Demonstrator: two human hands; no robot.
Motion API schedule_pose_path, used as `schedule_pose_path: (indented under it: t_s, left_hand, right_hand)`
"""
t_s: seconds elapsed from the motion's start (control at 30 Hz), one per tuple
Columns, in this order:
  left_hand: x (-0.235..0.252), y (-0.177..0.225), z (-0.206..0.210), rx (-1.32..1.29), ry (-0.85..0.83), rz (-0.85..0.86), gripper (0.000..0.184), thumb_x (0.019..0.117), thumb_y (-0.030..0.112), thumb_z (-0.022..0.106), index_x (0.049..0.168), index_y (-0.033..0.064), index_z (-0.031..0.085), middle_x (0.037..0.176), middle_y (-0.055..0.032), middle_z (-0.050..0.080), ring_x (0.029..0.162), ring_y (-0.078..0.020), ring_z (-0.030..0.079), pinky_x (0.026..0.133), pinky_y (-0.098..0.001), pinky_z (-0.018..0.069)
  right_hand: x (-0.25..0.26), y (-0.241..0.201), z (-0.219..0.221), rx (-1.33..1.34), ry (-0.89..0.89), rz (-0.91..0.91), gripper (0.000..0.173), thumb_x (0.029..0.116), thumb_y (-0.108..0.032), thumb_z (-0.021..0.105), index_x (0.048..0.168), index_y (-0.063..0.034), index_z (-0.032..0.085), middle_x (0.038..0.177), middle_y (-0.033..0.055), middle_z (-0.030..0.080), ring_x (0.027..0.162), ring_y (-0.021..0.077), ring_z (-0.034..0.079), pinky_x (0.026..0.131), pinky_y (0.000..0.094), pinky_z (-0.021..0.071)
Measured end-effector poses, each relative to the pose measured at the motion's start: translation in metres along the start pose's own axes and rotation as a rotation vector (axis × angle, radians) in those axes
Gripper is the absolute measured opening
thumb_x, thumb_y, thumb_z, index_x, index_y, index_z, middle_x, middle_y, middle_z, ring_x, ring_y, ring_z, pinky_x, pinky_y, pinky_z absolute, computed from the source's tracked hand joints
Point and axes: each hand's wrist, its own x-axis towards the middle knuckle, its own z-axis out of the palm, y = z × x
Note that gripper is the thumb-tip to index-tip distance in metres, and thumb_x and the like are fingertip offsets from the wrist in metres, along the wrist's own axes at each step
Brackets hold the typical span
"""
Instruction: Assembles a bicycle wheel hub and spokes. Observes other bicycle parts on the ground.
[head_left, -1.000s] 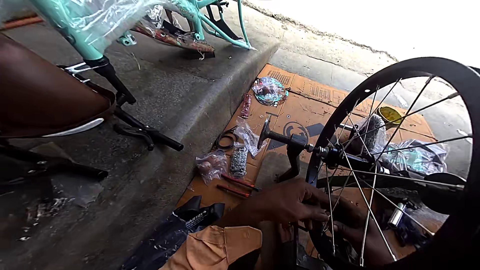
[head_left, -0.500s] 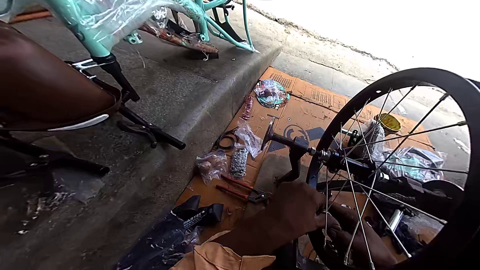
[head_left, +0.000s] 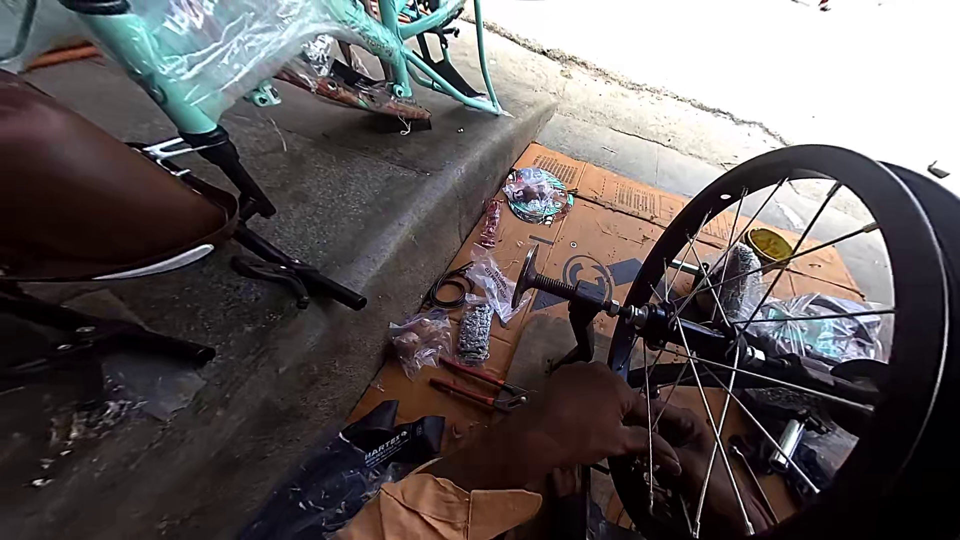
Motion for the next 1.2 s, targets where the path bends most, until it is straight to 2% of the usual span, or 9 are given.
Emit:
schedule_pose_path:
  t_s: [0.07,0.13,0.23,0.57,0.7,0.83,1.0,1.13,1.2]
  left_hand:
    - [0.001,0.005,0.006,0.173,0.075,-0.020,0.039,0.0998,0.046,0.062,0.107,0.0104,0.075,0.100,-0.0096,0.072,0.095,-0.0265,0.067,0.085,-0.0521,0.0512]
    - [0.003,0.006,0.013,0.282,0.136,-0.017,0.040,0.1019,0.045,0.058,0.109,0.0097,0.074,0.107,-0.0109,0.071,0.101,-0.0282,0.068,0.086,-0.0516,0.0526]
    - [0.004,0.002,0.018,0.279,0.184,-0.019,0.040,0.1025,0.045,0.056,0.112,0.0105,0.074,0.106,-0.0110,0.072,0.101,-0.0286,0.069,0.085,-0.0519,0.0542]
    - [0.006,0.001,0.028,0.231,0.284,-0.010,0.043,0.1000,0.045,0.059,0.094,0.0040,0.070,0.084,-0.0129,0.068,0.083,-0.0291,0.068,0.074,-0.0496,0.0525]
    - [0.000,0.003,0.015,0.182,0.168,-0.028,0.038,0.1029,0.046,0.055,0.109,0.0126,0.074,0.093,-0.0073,0.071,0.089,-0.0239,0.068,0.078,-0.0485,0.0531]
    - [-0.001,-0.001,0.013,0.057,0.205,0.009,0.029,0.1010,0.040,0.061,0.108,0.0173,0.077,0.099,-0.0001,0.071,0.088,-0.0139,0.065,0.079,-0.0391,0.0521]
    - [-0.002,-0.002,0.017,-0.045,0.225,0.007,0.027,0.1000,0.038,0.063,0.107,0.0168,0.078,0.101,0.0008,0.072,0.091,-0.0117,0.067,0.083,-0.0378,0.0537]
    - [-0.006,-0.003,0.013,-0.021,0.173,-0.030,0.035,0.1051,0.043,0.054,0.127,0.0232,0.072,0.104,-0.0031,0.073,0.091,-0.0168,0.068,0.084,-0.0430,0.0540]
    - [-0.006,-0.001,0.009,0.024,0.133,-0.030,0.036,0.1073,0.041,0.049,0.125,0.0199,0.072,0.104,-0.0052,0.073,0.096,-0.0197,0.068,0.086,-0.0459,0.0530]
  right_hand:
    - [-0.010,-0.002,-0.008,-0.106,0.019,0.010,0.037,0.0896,-0.032,0.078,0.116,-0.0074,0.071,0.093,-0.0009,0.073,0.075,0.0034,0.065,0.068,0.0213,0.0560]
    - [-0.020,-0.003,-0.015,-0.163,0.061,0.027,0.041,0.0897,-0.025,0.077,0.124,-0.0071,0.063,0.094,0.0045,0.070,0.070,0.0095,0.063,0.061,0.0264,0.0558]
    - [-0.030,-0.001,-0.019,-0.215,0.064,-0.005,0.051,0.0858,-0.028,0.081,0.129,-0.0111,0.059,0.102,0.0062,0.067,0.081,0.0144,0.066,0.071,0.0318,0.0593]
    - [-0.030,0.008,-0.008,-0.264,0.333,0.031,0.037,0.0788,-0.010,0.080,0.113,-0.0050,0.065,0.092,0.0094,0.070,0.077,0.0190,0.069,0.066,0.0348,0.0606]
    - [-0.033,-0.008,0.004,-0.270,0.328,0.040,0.035,0.0777,-0.008,0.083,0.109,-0.0070,0.067,0.090,0.0070,0.072,0.072,0.0160,0.069,0.064,0.0309,0.0606]
    - [-0.031,-0.016,0.014,-0.246,0.348,0.024,0.031,0.0783,-0.005,0.082,0.104,-0.0047,0.065,0.084,0.0064,0.071,0.067,0.0140,0.068,0.060,0.0291,0.0592]
    - [-0.028,-0.011,0.010,-0.257,0.359,0.063,0.026,0.0816,-0.005,0.078,0.102,-0.0039,0.063,0.078,0.0075,0.066,0.061,0.0144,0.062,0.054,0.0290,0.0550]
    - [-0.030,-0.022,0.020,-0.204,0.357,0.017,0.027,0.0803,0.003,0.076,0.102,-0.0028,0.061,0.083,0.0061,0.070,0.066,0.0127,0.067,0.060,0.0279,0.0583]
    - [-0.031,-0.029,0.026,-0.200,0.377,0.011,0.028,0.0788,0.007,0.075,0.101,-0.0028,0.061,0.084,0.0052,0.071,0.068,0.0120,0.068,0.062,0.0277,0.0595]
